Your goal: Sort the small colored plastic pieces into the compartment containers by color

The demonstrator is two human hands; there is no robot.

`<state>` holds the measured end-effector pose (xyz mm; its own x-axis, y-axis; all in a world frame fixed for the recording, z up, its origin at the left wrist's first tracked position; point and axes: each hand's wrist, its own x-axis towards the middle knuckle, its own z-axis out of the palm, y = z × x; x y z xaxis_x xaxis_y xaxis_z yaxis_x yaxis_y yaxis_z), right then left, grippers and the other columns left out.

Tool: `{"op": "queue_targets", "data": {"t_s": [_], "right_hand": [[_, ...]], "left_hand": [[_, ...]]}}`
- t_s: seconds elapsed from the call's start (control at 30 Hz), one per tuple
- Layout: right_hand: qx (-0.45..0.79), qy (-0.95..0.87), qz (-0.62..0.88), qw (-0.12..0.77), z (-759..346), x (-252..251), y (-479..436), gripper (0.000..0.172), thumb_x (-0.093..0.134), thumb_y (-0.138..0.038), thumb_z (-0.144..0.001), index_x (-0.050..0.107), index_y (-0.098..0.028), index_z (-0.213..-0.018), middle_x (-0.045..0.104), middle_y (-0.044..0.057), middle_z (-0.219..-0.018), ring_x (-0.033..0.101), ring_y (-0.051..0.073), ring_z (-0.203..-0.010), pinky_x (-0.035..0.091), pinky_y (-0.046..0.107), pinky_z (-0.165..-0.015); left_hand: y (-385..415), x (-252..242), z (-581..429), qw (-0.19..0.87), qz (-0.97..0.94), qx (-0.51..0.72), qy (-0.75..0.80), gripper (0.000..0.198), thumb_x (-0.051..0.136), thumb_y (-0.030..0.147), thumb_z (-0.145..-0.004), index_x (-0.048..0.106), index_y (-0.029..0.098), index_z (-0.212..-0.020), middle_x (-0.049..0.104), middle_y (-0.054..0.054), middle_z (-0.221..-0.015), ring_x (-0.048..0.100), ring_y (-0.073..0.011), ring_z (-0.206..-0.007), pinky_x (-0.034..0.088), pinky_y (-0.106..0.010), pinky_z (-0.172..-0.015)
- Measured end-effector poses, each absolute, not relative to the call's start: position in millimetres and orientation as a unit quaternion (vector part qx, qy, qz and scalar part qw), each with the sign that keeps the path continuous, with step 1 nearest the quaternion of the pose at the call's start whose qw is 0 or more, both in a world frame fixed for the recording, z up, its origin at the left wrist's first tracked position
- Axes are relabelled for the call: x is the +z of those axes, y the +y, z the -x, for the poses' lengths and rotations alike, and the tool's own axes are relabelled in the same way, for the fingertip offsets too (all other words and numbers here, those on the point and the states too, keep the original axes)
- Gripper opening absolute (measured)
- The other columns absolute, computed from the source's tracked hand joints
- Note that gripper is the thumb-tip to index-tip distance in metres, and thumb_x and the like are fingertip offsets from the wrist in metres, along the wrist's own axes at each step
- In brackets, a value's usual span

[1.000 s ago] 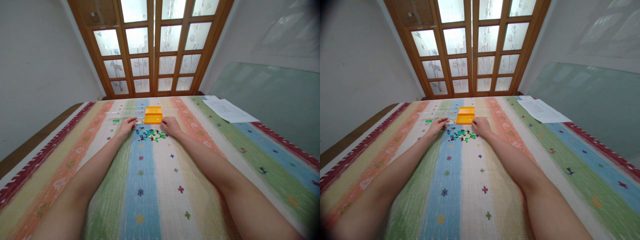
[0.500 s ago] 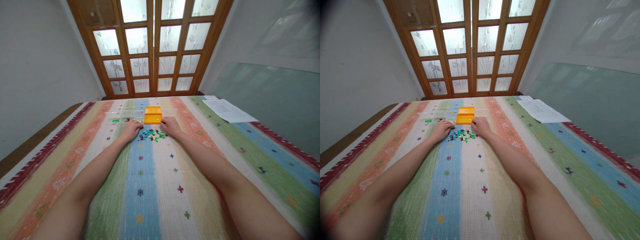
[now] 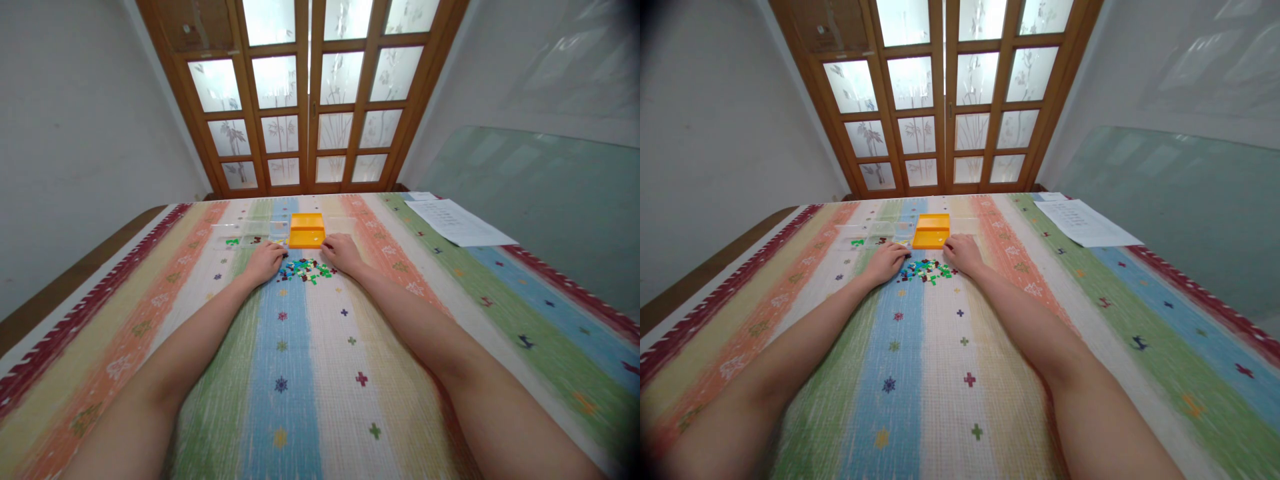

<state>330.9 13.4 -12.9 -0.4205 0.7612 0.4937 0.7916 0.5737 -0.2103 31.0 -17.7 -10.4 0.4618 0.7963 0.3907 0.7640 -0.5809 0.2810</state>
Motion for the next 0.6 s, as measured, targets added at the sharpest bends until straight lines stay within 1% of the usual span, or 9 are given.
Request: {"op": "queue_targets", "data": {"t_s": [0.27,0.43,0.6], "right_hand": [[-0.028,-0.842,0.465,0.273,-330,-12,13,0.023,0.055,-0.028,-0.099,0.074,-0.019,-0.088,0.071,0.008,-0.090,0.058,0.023,-0.088,0.035,0.035,-0.083],[-0.029,-0.843,0.466,0.268,-329,-12,13,0.024,0.055,-0.029,-0.099,0.074,-0.019,-0.089,0.071,0.009,-0.090,0.057,0.023,-0.086,0.034,0.035,-0.082],[-0.043,-0.854,0.452,0.255,-329,-11,11,0.021,0.057,-0.029,-0.099,0.073,-0.019,-0.089,0.071,0.009,-0.091,0.058,0.024,-0.091,0.033,0.036,-0.085]], "left_hand": [[-14,-6,-26,0.057,-0.802,0.319,0.501,0.039,0.047,0.024,-0.099,0.077,0.023,-0.124,0.072,-0.009,-0.125,0.056,-0.0286,-0.119,0.042,-0.048,-0.111],[-6,-11,-20,0.046,-0.795,0.320,0.513,0.038,0.048,0.025,-0.099,0.077,0.024,-0.124,0.072,-0.009,-0.127,0.055,-0.0277,-0.120,0.039,-0.048,-0.112],[-4,-14,-19,0.020,-0.791,0.310,0.527,0.039,0.048,0.025,-0.099,0.075,0.022,-0.127,0.070,-0.010,-0.131,0.052,-0.0301,-0.123,0.038,-0.050,-0.112]]}}
